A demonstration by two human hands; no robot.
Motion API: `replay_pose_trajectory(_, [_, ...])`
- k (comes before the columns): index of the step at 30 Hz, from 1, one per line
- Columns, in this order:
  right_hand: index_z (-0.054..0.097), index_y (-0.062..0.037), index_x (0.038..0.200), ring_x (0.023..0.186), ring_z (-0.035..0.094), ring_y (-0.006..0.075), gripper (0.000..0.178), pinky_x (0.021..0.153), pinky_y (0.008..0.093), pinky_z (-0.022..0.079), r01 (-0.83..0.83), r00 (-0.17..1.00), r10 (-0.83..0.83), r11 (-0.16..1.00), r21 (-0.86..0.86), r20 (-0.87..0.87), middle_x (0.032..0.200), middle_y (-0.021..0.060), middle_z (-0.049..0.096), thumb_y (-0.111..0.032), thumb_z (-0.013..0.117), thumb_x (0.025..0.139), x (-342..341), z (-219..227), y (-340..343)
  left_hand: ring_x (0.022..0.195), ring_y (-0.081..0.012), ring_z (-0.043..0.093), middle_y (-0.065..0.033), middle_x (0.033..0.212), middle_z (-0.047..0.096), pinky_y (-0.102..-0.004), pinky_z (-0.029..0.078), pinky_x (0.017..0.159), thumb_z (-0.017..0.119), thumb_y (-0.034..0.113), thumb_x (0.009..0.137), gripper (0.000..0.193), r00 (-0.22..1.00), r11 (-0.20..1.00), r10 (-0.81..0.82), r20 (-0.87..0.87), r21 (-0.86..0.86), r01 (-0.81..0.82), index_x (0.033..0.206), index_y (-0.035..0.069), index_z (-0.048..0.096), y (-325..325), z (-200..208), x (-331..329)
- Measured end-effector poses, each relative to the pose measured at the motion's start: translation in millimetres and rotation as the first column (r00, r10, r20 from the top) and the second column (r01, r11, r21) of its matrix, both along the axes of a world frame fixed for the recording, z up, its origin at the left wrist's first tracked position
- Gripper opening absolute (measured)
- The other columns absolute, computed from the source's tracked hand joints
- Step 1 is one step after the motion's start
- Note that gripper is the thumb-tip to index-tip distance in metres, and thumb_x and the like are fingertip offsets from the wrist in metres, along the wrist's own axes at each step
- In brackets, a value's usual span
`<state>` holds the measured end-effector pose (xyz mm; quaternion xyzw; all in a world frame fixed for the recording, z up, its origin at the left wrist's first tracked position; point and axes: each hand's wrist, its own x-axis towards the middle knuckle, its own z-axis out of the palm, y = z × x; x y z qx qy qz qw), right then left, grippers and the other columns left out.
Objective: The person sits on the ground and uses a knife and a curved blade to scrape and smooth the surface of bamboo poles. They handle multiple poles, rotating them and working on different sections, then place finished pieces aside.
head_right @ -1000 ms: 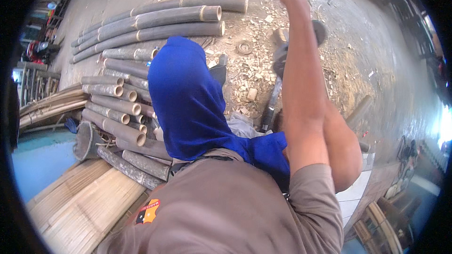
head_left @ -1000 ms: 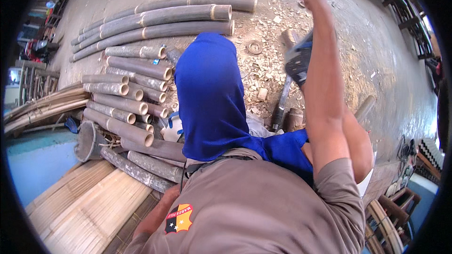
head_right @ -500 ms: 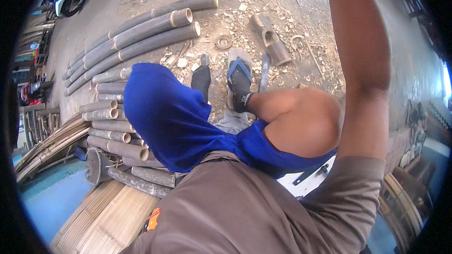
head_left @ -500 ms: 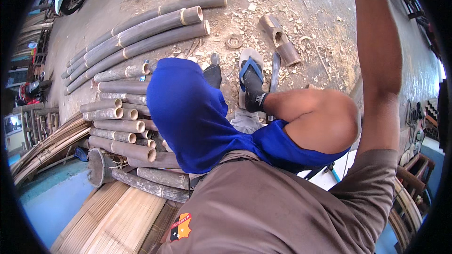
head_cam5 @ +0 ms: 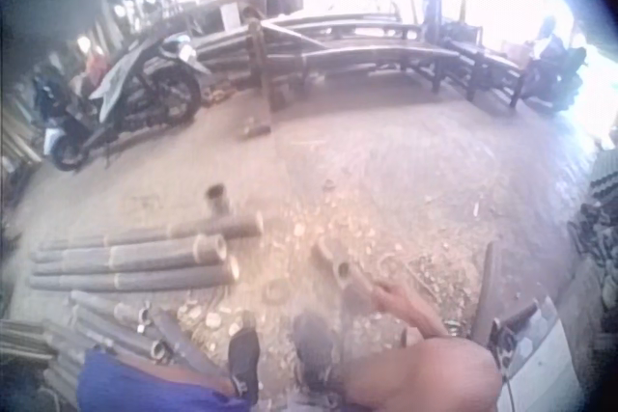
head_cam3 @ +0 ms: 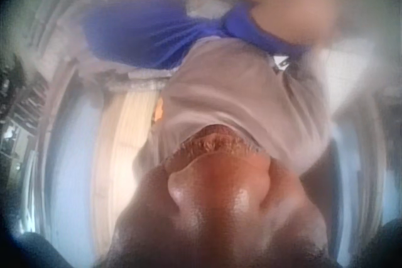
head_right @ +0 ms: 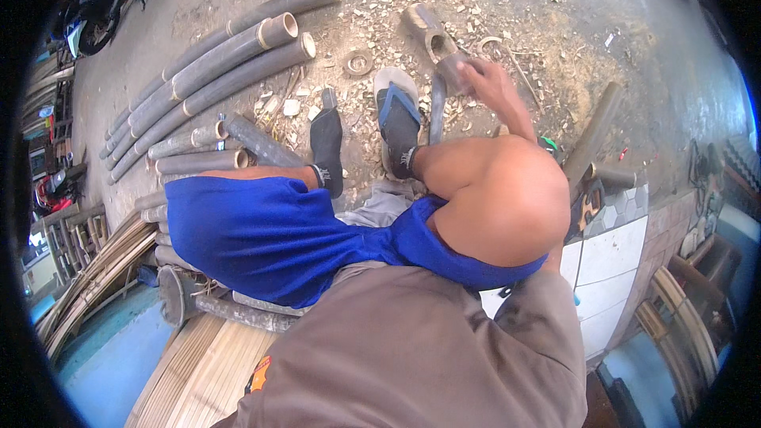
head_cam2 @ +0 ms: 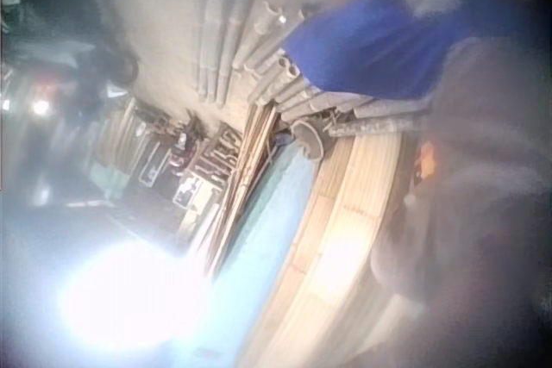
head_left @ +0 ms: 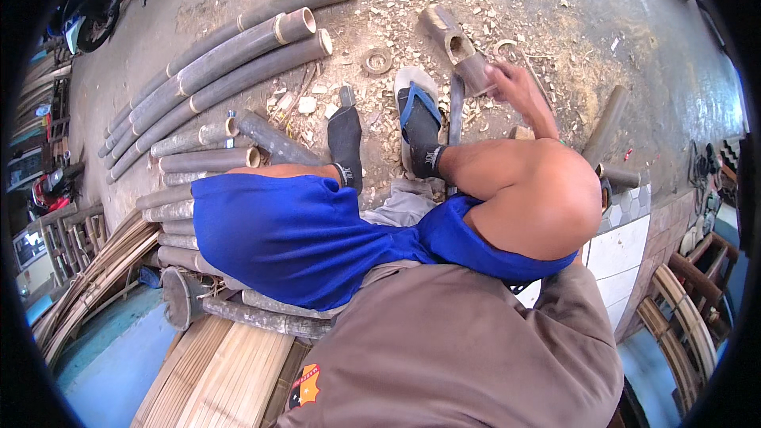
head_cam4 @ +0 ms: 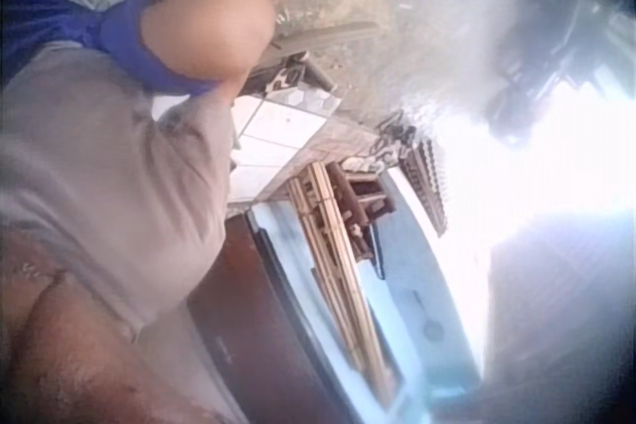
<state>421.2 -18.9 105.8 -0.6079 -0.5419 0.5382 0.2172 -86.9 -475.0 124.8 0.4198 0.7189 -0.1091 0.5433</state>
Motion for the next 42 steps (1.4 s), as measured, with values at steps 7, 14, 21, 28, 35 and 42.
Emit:
replay_pose_trajectory(7, [0.052, -0.0058, 0.153, 0.093, 0.073, 0.0275, 0.068, 0.079, 0.0439, 0.058, 0.161, 0.985, -0.172, 0.953, -0.258, -0.021, 0.111, 0.0172, 0.075, -0.044, 0.066, 0.099, 45.5, -98.0, -95.8, 0.110, -0.0355, 0.066, -0.0219, 0.118, 0.072, -0.0441, 0.052, 0.095, 0.063, 0.039, 0.092, 0.049, 0.999, 0.998, -0.040, -0.010, 0.041, 0.041, 0.125, 0.002, 0.068, 15.1, -6.4, -3.1])
replay_pose_trajectory(14, [0.049, -0.0061, 0.155, 0.092, 0.073, 0.0294, 0.071, 0.079, 0.0448, 0.058, 0.304, 0.931, -0.203, 0.891, -0.337, 0.303, 0.110, 0.0181, 0.075, -0.045, 0.066, 0.097, 56.4, -146.7, -271.4, 0.111, -0.0368, 0.066, -0.0229, 0.119, 0.071, -0.0446, 0.052, 0.096, 0.062, 0.039, 0.093, 0.049, 0.998, 0.994, -0.053, -0.018, 0.099, 0.054, 0.126, 0.003, 0.068, 26.8, -19.7, 0.1])
replay_pose_trajectory(21, [0.046, -0.0064, 0.157, 0.091, 0.073, 0.0312, 0.075, 0.079, 0.0457, 0.058, 0.263, 0.700, -0.217, 0.964, 0.037, 0.680, 0.109, 0.0190, 0.075, -0.046, 0.066, 0.096, 32.2, -129.5, -265.7, 0.113, -0.0381, 0.065, -0.0238, 0.120, 0.071, -0.0451, 0.052, 0.097, 0.061, 0.040, 0.094, 0.050, 0.999, 0.985, -0.047, -0.015, 0.164, 0.048, 0.127, 0.003, 0.067, 39.7, -32.1, -4.1])
replay_pose_trajectory(28, [0.042, -0.0068, 0.158, 0.091, 0.073, 0.0330, 0.079, 0.080, 0.0466, 0.058, 0.238, 0.631, -0.228, 0.967, 0.095, 0.742, 0.107, 0.0199, 0.075, -0.047, 0.067, 0.095, 10.3, -129.4, -214.8, 0.115, -0.0394, 0.065, -0.0247, 0.121, 0.070, -0.0456, 0.052, 0.097, 0.060, 0.040, 0.095, 0.050, 0.994, 0.963, -0.102, -0.027, 0.248, 0.106, 0.128, 0.003, 0.066, 76.9, -54.4, -11.1])
replay_pose_trajectory(35, [0.039, -0.0071, 0.160, 0.090, 0.074, 0.0349, 0.082, 0.080, 0.0475, 0.058, 0.202, 0.643, -0.208, 0.974, 0.098, 0.737, 0.106, 0.0208, 0.075, -0.048, 0.067, 0.094, -8.4, -140.1, -169.4, 0.116, -0.0407, 0.065, -0.0256, 0.123, 0.069, -0.0461, 0.052, 0.098, 0.059, 0.041, 0.095, 0.050, 0.989, 0.926, -0.131, -0.072, 0.348, 0.148, 0.129, 0.004, 0.066, 132.4, -100.5, -0.8])
replay_pose_trajectory(42, [0.036, -0.0074, 0.161, 0.090, 0.074, 0.0367, 0.086, 0.081, 0.0484, 0.059, 0.265, 0.643, -0.241, 0.960, 0.084, 0.727, 0.105, 0.0216, 0.075, -0.049, 0.067, 0.093, 16.6, -132.4, -161.4, 0.118, -0.0420, 0.064, -0.0266, 0.124, 0.069, -0.0466, 0.052, 0.099, 0.058, 0.041, 0.096, 0.051, 0.980, 0.914, -0.156, -0.126, 0.357, 0.191, 0.130, 0.004, 0.065, 173.1, -116.9, 26.0])
